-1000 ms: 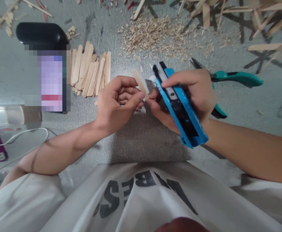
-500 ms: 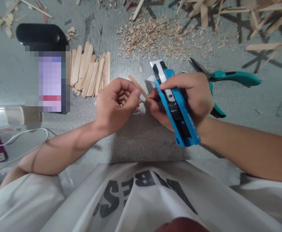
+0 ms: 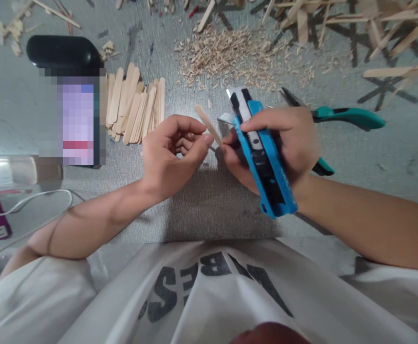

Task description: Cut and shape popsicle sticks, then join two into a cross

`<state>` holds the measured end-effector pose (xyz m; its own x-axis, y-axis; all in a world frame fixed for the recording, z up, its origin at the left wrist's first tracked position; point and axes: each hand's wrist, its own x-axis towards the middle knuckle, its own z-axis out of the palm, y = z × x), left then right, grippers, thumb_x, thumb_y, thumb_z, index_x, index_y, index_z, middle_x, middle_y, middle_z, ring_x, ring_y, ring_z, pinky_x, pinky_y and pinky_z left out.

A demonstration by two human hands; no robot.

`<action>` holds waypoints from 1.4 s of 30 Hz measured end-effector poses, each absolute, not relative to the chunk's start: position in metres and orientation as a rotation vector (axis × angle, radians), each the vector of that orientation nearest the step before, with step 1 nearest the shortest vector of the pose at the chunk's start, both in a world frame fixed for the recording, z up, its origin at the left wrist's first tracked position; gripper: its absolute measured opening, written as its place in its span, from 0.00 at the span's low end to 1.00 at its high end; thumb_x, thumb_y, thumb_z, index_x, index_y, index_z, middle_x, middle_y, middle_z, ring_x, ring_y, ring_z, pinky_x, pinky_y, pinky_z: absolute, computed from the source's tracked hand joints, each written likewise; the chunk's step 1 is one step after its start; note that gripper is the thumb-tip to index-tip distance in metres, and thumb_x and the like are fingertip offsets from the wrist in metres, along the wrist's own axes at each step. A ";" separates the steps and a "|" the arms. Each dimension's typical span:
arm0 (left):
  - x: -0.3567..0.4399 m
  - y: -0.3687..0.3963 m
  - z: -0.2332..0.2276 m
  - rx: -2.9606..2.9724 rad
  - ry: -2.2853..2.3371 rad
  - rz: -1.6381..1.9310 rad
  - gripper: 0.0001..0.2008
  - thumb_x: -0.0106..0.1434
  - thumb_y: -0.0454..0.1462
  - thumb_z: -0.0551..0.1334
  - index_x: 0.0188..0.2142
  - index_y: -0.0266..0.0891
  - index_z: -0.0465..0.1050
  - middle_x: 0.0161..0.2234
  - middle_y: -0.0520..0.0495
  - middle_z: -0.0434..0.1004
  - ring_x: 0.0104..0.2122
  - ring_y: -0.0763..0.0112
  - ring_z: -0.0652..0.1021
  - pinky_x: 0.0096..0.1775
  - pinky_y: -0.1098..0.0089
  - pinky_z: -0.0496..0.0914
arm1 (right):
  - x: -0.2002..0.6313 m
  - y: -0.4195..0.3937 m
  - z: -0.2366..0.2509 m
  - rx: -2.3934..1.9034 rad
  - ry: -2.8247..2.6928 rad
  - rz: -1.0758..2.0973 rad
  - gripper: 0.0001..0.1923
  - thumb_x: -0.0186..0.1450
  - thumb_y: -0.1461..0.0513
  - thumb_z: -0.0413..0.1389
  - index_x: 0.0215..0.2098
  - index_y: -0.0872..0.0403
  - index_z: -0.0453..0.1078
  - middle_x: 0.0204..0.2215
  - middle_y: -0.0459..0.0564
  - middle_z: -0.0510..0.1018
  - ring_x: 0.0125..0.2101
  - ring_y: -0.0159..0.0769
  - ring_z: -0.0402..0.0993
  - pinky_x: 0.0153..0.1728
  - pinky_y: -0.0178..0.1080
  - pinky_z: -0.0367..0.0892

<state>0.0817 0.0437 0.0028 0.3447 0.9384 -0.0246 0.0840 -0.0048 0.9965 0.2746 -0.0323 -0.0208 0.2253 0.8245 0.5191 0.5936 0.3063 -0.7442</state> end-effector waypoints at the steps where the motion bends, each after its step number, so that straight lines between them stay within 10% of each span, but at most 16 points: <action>1: 0.082 0.043 0.003 1.407 1.012 0.894 0.15 0.69 0.40 0.82 0.37 0.42 0.78 0.29 0.55 0.82 0.24 0.78 0.78 0.27 0.74 0.73 | 0.275 -0.032 -0.021 -1.384 -1.480 0.251 0.16 0.69 0.53 0.75 0.52 0.33 0.79 0.43 0.42 0.92 0.38 0.52 0.92 0.42 0.54 0.84; 15: 0.077 0.039 -0.003 1.545 1.054 1.002 0.10 0.69 0.34 0.75 0.33 0.43 0.77 0.24 0.57 0.76 0.23 0.79 0.74 0.25 0.76 0.66 | 0.282 -0.028 -0.018 -1.211 -1.736 0.300 0.17 0.70 0.61 0.70 0.52 0.32 0.78 0.40 0.37 0.93 0.37 0.47 0.94 0.40 0.48 0.88; 24: 0.076 0.043 -0.014 1.577 0.928 1.138 0.17 0.84 0.51 0.68 0.42 0.43 0.84 0.29 0.53 0.84 0.23 0.76 0.80 0.27 0.73 0.77 | 0.278 -0.025 -0.018 -1.249 -1.417 0.281 0.22 0.70 0.51 0.78 0.57 0.36 0.76 0.43 0.42 0.89 0.34 0.42 0.89 0.42 0.49 0.87; 31: 0.072 0.055 -0.032 1.926 0.748 1.327 0.17 0.84 0.53 0.65 0.61 0.53 0.86 0.65 0.44 0.89 0.64 0.52 0.89 0.54 0.56 0.91 | 0.278 -0.018 -0.020 -1.222 -1.331 0.357 0.28 0.69 0.45 0.80 0.55 0.39 0.72 0.39 0.41 0.82 0.33 0.38 0.88 0.36 0.43 0.86; 38: 0.071 0.055 -0.029 1.926 0.713 1.347 0.20 0.88 0.48 0.62 0.42 0.47 0.87 0.48 0.45 0.89 0.45 0.65 0.89 0.40 0.64 0.85 | 0.278 -0.015 -0.017 -1.180 -1.362 0.236 0.22 0.72 0.53 0.78 0.55 0.40 0.73 0.37 0.42 0.83 0.32 0.37 0.89 0.31 0.39 0.85; 42: 0.073 0.057 -0.032 1.998 0.783 1.381 0.20 0.81 0.56 0.71 0.61 0.51 0.86 0.62 0.38 0.84 0.62 0.52 0.86 0.53 0.54 0.87 | 0.279 -0.017 -0.014 -1.228 -1.379 0.248 0.20 0.74 0.51 0.76 0.54 0.41 0.72 0.38 0.43 0.84 0.33 0.38 0.89 0.32 0.41 0.85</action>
<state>0.0728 0.0569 -0.0317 0.2914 0.7411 0.6049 0.1387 -0.6584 0.7398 0.2788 -0.0165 -0.0145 0.2709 0.7561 0.5958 0.5007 0.4179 -0.7581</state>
